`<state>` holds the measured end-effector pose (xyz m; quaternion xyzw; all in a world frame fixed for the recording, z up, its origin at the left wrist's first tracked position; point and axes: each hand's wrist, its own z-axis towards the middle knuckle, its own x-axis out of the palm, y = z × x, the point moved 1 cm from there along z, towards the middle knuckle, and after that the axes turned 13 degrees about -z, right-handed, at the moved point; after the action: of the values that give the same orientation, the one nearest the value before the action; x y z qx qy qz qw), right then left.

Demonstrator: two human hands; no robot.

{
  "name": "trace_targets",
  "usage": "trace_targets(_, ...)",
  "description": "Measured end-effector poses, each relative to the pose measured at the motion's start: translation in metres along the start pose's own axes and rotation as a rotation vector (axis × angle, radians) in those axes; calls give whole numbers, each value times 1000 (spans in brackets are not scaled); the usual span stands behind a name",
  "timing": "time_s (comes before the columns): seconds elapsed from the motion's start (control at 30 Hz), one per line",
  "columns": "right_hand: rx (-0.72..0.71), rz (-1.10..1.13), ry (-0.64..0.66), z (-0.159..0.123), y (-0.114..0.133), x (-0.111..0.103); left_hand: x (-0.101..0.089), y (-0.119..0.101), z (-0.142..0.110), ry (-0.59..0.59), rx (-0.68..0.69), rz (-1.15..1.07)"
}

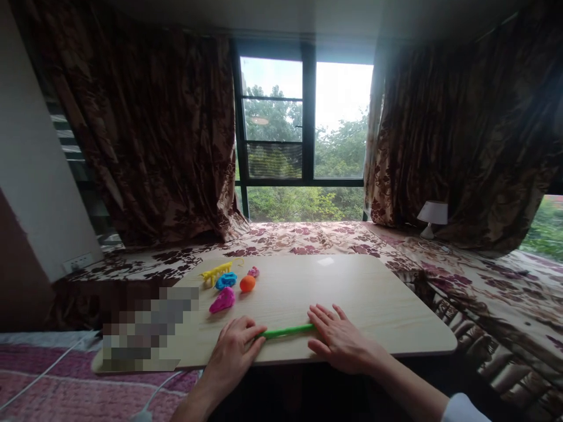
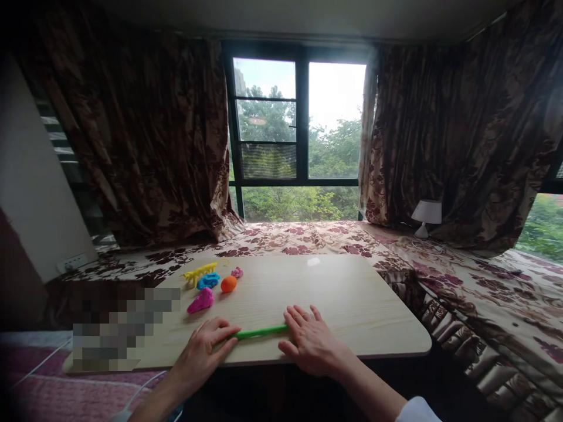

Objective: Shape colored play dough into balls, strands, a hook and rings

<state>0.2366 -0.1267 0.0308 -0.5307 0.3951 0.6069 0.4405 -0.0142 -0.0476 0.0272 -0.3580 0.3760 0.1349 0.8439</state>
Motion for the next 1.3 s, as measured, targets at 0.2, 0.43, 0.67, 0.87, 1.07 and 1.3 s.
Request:
trace_targets(0.2,-75,27,-11,-33,12,-3,-2,-3,-7,10,-46,-68)
trace_targets(0.43,81,31,-21,29,-23,-4,-1,7,18,-25,-5,95)
trace_targets(0.67,220,111,-12,-9,-57,-8,24,-32,25,-82,93,96)
trace_targets(0.87,188,87,-114,-35,-62,3,47,-65,23,47,153,54)
trace_targets(1.07,123,97,-328,-12,-38,-5,51,-62,38,73,125,29)
trace_targets(1.3,-13,-5,-291,16,-10,-27,32,-65,52,138,19,-194)
